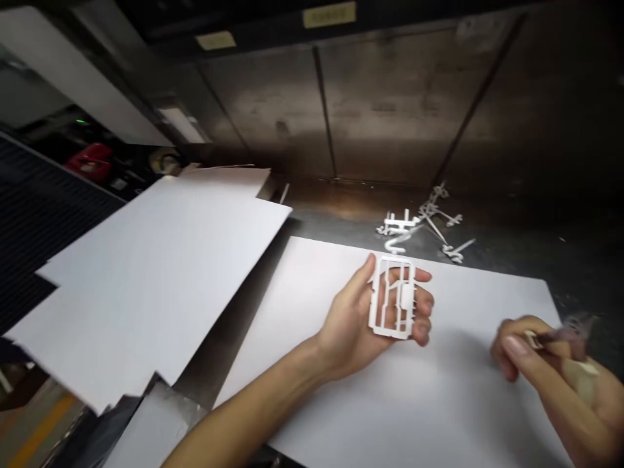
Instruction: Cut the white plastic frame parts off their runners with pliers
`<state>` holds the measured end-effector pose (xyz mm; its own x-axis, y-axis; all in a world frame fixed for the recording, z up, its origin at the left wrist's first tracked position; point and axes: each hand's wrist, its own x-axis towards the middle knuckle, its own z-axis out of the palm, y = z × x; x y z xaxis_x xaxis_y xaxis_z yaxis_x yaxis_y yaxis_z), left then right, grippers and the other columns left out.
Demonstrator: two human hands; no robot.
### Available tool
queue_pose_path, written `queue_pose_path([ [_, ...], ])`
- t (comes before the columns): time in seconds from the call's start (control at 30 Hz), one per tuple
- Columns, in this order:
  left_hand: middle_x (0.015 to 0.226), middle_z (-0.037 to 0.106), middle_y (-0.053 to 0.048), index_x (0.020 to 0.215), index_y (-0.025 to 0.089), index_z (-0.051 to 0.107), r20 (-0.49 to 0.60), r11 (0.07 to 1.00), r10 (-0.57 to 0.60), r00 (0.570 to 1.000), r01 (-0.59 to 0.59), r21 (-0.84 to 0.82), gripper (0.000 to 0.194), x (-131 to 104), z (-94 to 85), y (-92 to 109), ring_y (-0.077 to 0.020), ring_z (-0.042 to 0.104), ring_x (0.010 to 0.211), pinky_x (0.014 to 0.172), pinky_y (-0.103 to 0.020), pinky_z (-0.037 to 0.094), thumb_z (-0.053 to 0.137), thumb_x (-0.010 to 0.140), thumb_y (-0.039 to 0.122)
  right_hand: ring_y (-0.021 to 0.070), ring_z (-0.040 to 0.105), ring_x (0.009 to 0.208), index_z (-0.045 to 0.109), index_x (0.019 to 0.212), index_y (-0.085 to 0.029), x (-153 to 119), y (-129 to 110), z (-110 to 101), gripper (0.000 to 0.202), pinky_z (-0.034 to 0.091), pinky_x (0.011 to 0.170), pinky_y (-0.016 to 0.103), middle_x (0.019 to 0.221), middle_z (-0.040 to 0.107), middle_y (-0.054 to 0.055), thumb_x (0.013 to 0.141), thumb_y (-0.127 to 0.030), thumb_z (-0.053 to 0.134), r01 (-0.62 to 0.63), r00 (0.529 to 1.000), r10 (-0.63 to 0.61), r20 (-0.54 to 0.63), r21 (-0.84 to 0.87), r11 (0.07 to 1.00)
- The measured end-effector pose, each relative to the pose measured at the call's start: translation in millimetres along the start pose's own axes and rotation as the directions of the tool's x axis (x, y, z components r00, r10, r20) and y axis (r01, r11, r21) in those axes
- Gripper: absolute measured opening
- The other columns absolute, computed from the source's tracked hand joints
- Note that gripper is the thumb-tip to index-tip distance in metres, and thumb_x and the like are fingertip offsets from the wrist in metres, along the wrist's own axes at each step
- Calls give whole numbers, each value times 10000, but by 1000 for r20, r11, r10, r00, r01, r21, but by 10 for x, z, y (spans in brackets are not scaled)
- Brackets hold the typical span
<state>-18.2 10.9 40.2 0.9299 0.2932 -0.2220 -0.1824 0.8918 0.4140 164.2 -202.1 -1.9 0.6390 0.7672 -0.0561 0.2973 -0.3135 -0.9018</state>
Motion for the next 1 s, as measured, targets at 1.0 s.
queue_pose_path([
  [1.0, 1126, 623, -166, 1163, 70, 802, -97, 992, 4, 995, 9, 126, 746, -11, 142, -57, -222, 607, 991, 865, -299, 591, 259, 1193, 581, 212, 479, 799, 631, 990, -241, -1, -311, 63, 407, 458, 691, 261, 869, 498, 20, 1185, -596, 588, -94, 978, 71, 196, 110, 990],
])
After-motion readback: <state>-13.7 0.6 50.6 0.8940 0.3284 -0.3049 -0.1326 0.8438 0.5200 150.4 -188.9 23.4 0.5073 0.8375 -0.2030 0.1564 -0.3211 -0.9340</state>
